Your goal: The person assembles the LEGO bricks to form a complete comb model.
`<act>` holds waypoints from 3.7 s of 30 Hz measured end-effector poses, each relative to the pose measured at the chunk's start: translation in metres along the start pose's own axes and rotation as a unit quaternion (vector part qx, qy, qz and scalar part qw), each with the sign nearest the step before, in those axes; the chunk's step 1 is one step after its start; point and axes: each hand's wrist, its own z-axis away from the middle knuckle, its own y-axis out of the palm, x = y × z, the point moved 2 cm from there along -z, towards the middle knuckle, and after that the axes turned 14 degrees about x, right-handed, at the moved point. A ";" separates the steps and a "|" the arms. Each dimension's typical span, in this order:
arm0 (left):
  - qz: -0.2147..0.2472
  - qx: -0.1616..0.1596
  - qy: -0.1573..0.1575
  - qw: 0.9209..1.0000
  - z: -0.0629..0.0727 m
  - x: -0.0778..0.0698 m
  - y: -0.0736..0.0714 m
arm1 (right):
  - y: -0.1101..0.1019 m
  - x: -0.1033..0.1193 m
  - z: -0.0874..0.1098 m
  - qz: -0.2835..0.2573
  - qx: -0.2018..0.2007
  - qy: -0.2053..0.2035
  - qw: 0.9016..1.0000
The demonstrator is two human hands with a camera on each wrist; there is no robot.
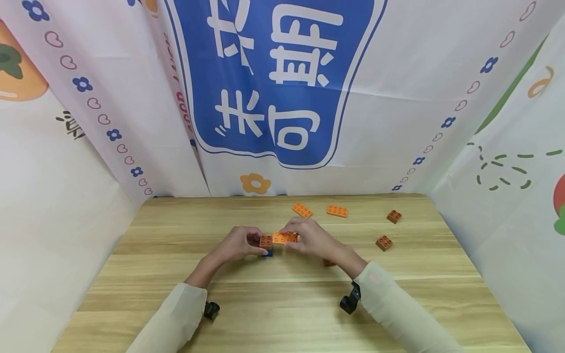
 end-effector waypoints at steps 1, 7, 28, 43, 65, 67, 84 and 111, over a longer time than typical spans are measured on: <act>-0.001 0.000 0.000 1.000 0.000 0.000 0.000 | 0.001 0.001 -0.002 -0.001 -0.001 -0.001 1.000; 0.002 0.003 0.003 1.000 -0.001 -0.001 0.000 | 0.006 0.003 -0.010 -0.005 -0.003 -0.003 1.000; 0.005 0.003 0.006 1.000 -0.002 0.000 0.001 | 0.010 0.009 -0.031 0.008 0.025 0.004 1.000; 0.008 0.006 0.006 1.000 -0.002 0.000 0.000 | 0.010 0.013 -0.037 0.003 0.019 0.005 1.000; -0.002 0.012 0.006 1.000 -0.004 -0.001 -0.001 | 0.010 0.013 -0.040 -0.054 0.025 0.048 0.997; -0.001 0.014 0.007 1.000 -0.003 -0.001 -0.002 | 0.011 0.012 -0.040 -0.067 0.023 0.054 0.996; 0.004 0.017 0.008 1.000 -0.005 -0.001 -0.004 | 0.014 0.014 -0.038 -0.060 0.006 0.069 0.996; -0.001 0.014 -0.009 1.000 -0.004 -0.001 -0.002 | -0.006 -0.010 -0.003 -0.077 0.024 0.052 0.995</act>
